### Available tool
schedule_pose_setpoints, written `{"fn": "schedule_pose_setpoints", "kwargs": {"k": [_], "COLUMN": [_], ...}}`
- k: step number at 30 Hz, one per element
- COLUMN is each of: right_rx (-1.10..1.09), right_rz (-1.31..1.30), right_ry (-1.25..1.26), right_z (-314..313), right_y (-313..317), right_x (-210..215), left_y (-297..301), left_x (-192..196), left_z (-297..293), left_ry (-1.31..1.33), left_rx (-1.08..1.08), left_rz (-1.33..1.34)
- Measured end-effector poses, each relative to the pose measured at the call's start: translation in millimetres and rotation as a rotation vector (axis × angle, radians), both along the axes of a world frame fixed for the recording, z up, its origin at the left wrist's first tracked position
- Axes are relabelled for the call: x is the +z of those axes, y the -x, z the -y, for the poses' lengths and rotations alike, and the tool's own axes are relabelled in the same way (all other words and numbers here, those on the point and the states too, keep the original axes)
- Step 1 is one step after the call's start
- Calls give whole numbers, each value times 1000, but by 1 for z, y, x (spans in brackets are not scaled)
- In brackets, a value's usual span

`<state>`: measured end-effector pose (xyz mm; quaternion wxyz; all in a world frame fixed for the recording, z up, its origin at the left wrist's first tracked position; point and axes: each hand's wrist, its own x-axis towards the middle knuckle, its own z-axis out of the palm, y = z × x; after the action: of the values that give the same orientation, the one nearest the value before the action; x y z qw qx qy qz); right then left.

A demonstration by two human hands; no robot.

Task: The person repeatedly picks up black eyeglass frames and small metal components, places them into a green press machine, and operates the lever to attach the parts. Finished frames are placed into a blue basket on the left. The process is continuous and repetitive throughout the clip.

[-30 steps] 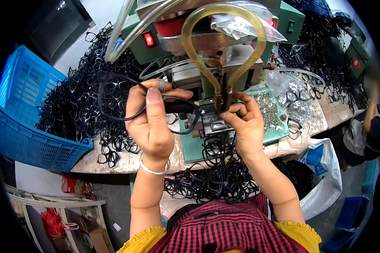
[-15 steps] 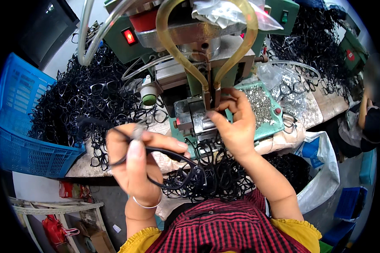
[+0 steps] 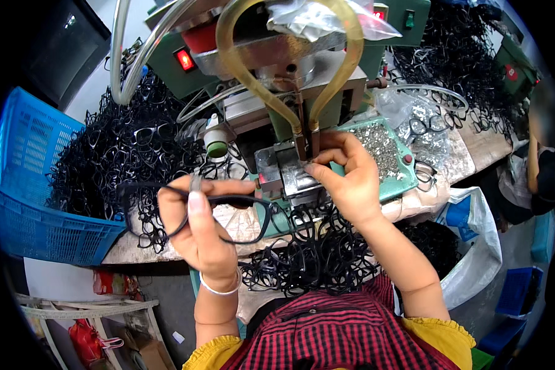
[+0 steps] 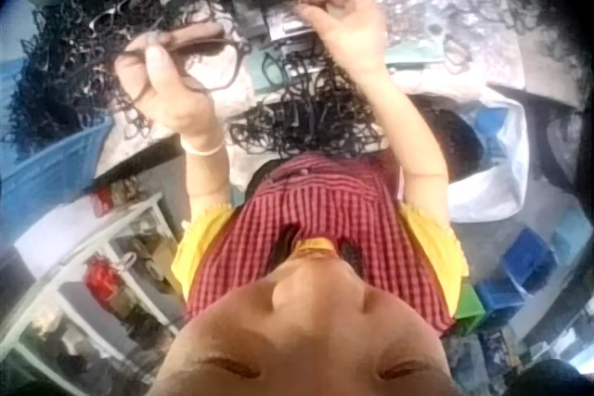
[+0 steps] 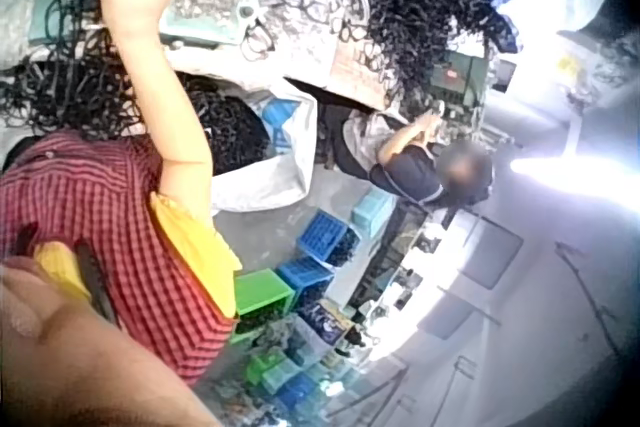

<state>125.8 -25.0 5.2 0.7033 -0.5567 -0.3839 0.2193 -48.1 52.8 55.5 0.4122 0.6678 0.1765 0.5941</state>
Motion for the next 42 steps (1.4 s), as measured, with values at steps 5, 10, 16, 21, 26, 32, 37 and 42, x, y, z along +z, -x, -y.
{"fn": "schedule_pose_setpoints", "kwargs": {"k": [5,10,16,21,26,32,37,42], "right_rx": [17,72,310,-291,-607,-587,-346,-626], "right_rz": [51,54,-402,808,964,793,1264,989], "right_ry": [-1,94,64,324,461,393,432,128], "right_z": [2,0,23,31,53,50,35,30], "right_y": [-8,-13,-15,-56,-93,-104,-85,-147], "right_x": [10,25,44,-11,-76,-78,-74,-80], "left_y": [-5,-19,-16,-5,-35,-37,-36,41], "left_x": [29,32,39,-1,-33,-34,-37,-44], "left_z": [-6,-20,9,39,40,46,46,39], "left_ry": [-96,-44,201,1112,1293,1293,1230,776], "left_rx": [-5,-23,-249,-1035,-991,-916,-923,-866], "left_rz": [-81,17,16,-313,-192,-137,-119,-696]}}
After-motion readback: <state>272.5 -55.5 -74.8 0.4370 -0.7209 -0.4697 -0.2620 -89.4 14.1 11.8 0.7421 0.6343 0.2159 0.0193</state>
